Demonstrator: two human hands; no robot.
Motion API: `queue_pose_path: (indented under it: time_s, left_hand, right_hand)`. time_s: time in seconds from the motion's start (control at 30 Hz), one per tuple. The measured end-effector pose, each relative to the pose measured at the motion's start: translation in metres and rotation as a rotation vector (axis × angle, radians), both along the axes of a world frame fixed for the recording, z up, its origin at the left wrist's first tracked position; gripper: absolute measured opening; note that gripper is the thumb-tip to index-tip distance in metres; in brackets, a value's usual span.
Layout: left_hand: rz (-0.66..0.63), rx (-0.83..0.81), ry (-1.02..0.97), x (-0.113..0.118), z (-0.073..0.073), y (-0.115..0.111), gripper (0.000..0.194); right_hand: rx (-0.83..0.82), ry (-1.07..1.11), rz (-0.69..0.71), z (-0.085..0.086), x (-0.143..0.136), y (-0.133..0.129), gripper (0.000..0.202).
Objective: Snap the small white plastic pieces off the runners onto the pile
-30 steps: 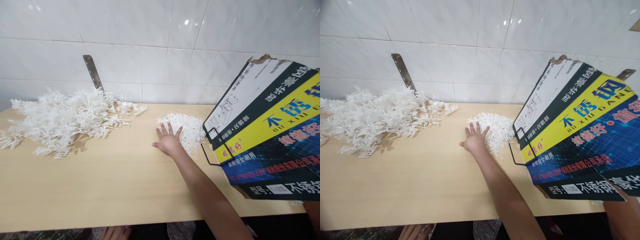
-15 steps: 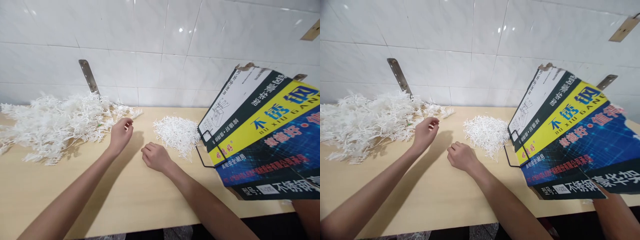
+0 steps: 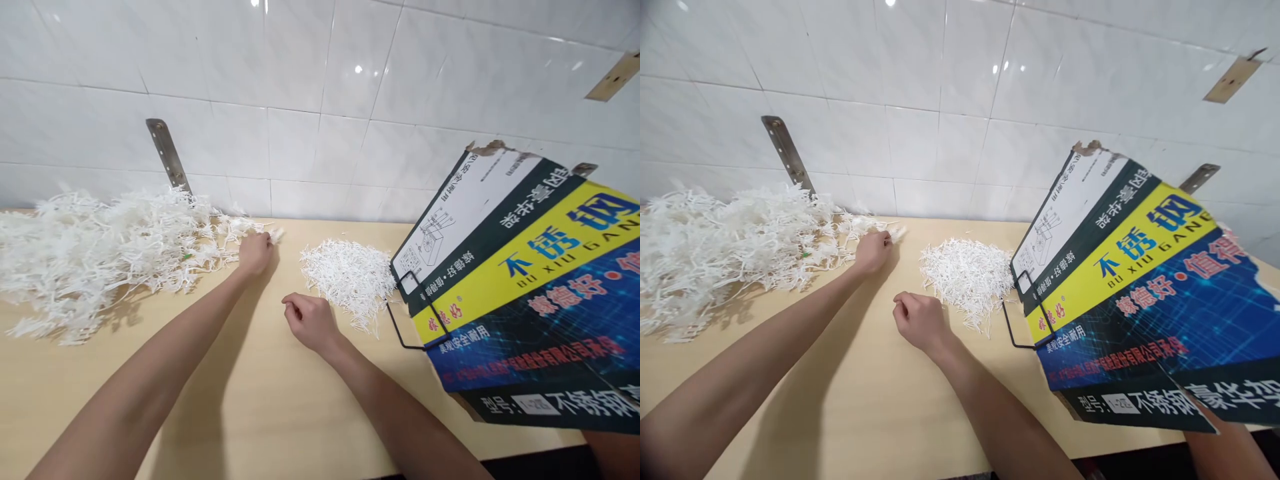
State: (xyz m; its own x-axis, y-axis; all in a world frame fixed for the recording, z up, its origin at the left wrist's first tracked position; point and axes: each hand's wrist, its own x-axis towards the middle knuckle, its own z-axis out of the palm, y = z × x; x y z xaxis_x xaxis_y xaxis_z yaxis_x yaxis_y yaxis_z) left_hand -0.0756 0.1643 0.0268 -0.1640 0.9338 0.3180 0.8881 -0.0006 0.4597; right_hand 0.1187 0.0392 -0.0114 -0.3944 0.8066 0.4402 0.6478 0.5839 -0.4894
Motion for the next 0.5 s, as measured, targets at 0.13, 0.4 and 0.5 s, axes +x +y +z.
queue_pose_path:
  time_s: [0.13, 0.4, 0.5]
  left_hand:
    - [0.022, -0.007, -0.072, 0.006, -0.011, -0.058, 0.016]
    - [-0.077, -0.024, -0.224, 0.015, -0.024, -0.155, 0.024]
    - [-0.259, -0.039, -0.187, 0.021, -0.025, -0.169, 0.023]
  right_hand:
    - [-0.093, 0.068, -0.045, 0.006, 0.001, 0.001, 0.029]
    - [-0.195, 0.061, -0.125, 0.014, 0.0, 0.003, 0.036]
    - [-0.19, -0.037, -0.146, 0.014, -0.002, 0.002, 0.041]
